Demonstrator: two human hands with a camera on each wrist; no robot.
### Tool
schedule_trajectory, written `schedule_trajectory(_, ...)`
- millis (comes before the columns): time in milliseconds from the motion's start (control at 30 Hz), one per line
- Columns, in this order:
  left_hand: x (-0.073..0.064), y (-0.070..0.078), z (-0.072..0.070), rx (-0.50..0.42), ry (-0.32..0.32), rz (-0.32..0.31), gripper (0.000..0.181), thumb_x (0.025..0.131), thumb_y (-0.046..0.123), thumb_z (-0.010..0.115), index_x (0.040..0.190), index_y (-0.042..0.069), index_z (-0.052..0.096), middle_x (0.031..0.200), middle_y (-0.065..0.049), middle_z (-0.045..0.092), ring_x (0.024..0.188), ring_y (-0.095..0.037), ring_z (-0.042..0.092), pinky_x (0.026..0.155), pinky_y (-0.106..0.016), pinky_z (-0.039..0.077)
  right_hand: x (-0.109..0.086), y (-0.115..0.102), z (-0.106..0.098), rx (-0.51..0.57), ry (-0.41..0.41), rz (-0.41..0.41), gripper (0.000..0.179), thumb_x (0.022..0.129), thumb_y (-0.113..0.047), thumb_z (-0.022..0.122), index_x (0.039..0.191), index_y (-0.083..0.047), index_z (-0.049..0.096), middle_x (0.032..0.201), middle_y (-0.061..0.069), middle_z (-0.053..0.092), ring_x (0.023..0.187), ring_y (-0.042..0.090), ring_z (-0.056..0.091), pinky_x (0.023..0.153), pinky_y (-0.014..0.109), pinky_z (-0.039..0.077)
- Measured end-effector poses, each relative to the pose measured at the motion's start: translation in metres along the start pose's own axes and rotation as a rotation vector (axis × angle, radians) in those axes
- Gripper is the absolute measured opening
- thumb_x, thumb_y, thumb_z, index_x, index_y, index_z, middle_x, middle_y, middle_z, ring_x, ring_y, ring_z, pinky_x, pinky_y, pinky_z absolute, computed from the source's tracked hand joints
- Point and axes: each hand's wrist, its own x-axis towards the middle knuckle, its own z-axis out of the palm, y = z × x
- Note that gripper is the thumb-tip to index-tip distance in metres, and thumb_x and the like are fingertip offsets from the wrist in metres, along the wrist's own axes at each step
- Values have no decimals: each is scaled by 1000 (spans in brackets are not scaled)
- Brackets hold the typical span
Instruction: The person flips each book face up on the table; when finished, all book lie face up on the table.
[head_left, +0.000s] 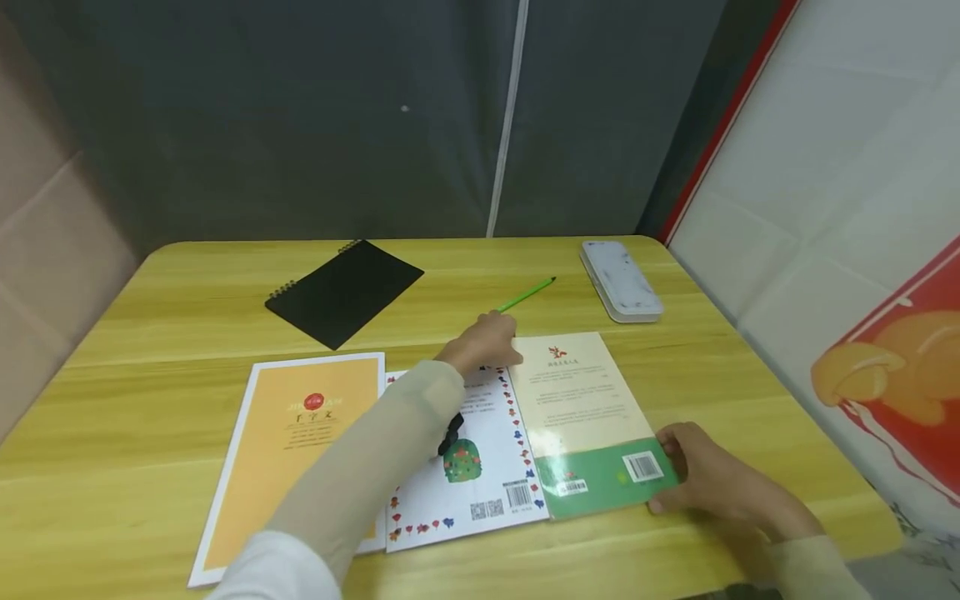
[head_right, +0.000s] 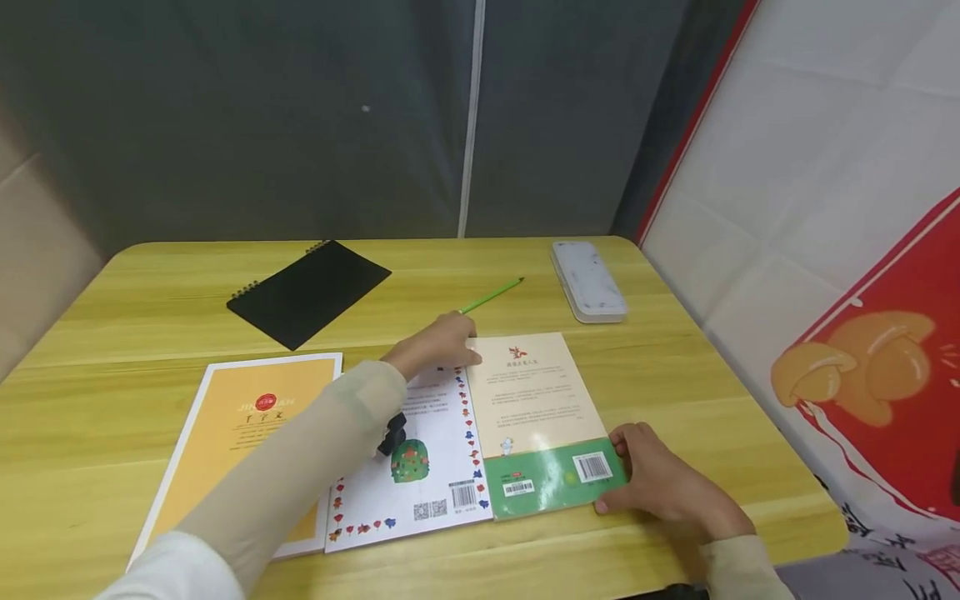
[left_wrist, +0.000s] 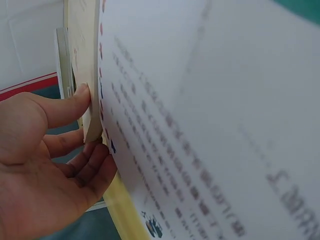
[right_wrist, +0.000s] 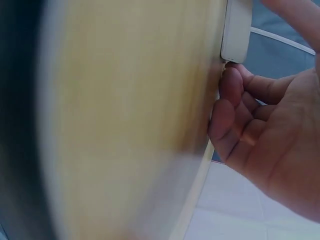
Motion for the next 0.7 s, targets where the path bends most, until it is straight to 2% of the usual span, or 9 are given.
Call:
schedule_trajectory(133, 3, -3, 2, 14, 14, 18, 25, 91, 21, 71, 104, 0, 66, 103, -12, 59, 92, -23, 50, 80, -33, 45, -1, 0, 2, 29, 25, -8, 87, 64, -18, 93, 123, 15, 39, 114, 21, 49, 104, 30, 49, 84, 25, 44)
schedule_trajectory(233, 5, -4, 3, 11, 13, 20, 29, 92, 22, 71, 108, -1, 66, 110, -12, 58, 94, -22, 49, 84, -34, 45, -2, -1, 3, 72, 19, 3, 87, 64, -16, 93, 124, 15, 38, 113, 20, 50, 104, 29, 49, 82, 22, 44)
schedule_trajectory(467, 5, -6, 4, -103, -13, 3, 30, 93, 19, 70, 113, -1, 60, 93, -10, 60, 71, -15, 51, 62, -24, 42, -3, -3, 0, 99, -24, 14, 91, 69, -20, 91, 132, 12, 32, 110, 15, 54, 98, 25, 51, 80, 26, 45)
schedule_trajectory(600, 4, -6, 4, -136, -14, -5, 31, 94, 19, 69, 115, 1, 56, 94, -8, 59, 73, -16, 53, 65, -24, 44, -4, -4, -1, 123, -42, 14, 106, 69, -22, 91, 142, 11, 22, 113, 18, 55, 98, 24, 53, 82, 28, 46)
schedule_trajectory(700, 3, -5, 2, -166, -8, -11, 29, 94, 19, 69, 114, 3, 56, 96, -9, 60, 77, -17, 55, 69, -26, 46, -5, -5, -2, 115, -47, 40, 109, 69, -26, 91, 145, 11, 22, 117, 18, 57, 100, 24, 55, 85, 32, 47)
